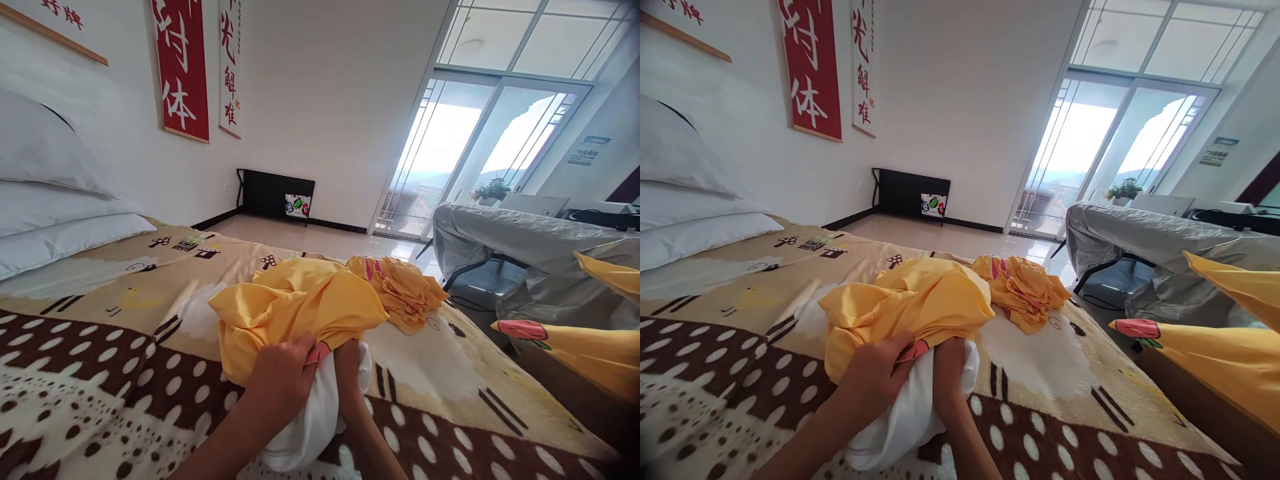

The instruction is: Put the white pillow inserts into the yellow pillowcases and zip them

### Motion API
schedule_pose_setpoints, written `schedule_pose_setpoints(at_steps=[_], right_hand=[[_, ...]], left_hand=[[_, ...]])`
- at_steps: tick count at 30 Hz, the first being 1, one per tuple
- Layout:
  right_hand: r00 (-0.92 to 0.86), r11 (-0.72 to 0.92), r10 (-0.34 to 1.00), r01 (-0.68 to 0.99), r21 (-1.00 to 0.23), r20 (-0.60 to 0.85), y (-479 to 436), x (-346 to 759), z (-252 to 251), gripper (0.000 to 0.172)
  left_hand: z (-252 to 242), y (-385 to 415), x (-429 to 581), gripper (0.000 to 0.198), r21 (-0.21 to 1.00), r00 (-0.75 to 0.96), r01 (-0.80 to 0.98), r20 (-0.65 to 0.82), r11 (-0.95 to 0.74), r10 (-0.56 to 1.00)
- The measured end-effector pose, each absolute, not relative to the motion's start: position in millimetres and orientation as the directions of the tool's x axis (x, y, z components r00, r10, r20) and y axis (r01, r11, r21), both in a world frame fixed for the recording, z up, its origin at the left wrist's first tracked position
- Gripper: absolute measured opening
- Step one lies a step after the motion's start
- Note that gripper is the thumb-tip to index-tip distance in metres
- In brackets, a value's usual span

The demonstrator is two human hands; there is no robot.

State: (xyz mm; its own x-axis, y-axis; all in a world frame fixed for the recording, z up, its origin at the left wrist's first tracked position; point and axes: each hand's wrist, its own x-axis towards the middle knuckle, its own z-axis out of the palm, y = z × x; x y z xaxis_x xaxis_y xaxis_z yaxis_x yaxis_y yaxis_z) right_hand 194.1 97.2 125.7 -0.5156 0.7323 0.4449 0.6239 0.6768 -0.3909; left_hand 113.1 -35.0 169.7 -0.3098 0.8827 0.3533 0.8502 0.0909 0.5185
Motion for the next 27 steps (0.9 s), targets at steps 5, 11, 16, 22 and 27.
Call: schedule_pose_setpoints(at_steps=[5, 11, 16, 22, 27], right_hand=[[-0.571, 0.716, 0.698, 0.546, -0.436, 0.432, 81.2, 212.5, 143.1, 0.023], [-0.743, 0.924, 0.38, 0.325, -0.199, 0.551, 39.6, 277.5, 155.4, 0.035], [-0.745, 0.956, 0.264, 0.286, -0.064, 0.613, -15.6, 270.0, 121.5, 0.047], [-0.682, 0.877, 0.4, 0.478, -0.041, 0.612, -12.1, 185.9, 106.4, 0.054], [-0.638, 0.887, 0.449, 0.4, -0.23, 0.626, 31.8, 170.7, 108.1, 0.049]], left_hand=[[172.5, -24.4, 101.2, 0.019, 0.548, -0.353, 0.822, 0.282, 0.152, 0.892], [171.4, -19.9, 73.2, 0.02, 0.699, -0.472, 0.693, 0.256, 0.175, 0.844], [171.8, -25.9, 71.8, 0.02, 0.768, -0.494, 0.634, 0.31, 0.092, 0.813], [181.1, -37.5, 78.6, 0.019, 0.716, -0.531, 0.687, 0.377, 0.125, 0.758], [174.4, -42.3, 77.9, 0.016, 0.493, -0.444, 0.852, 0.505, 0.175, 0.741]])
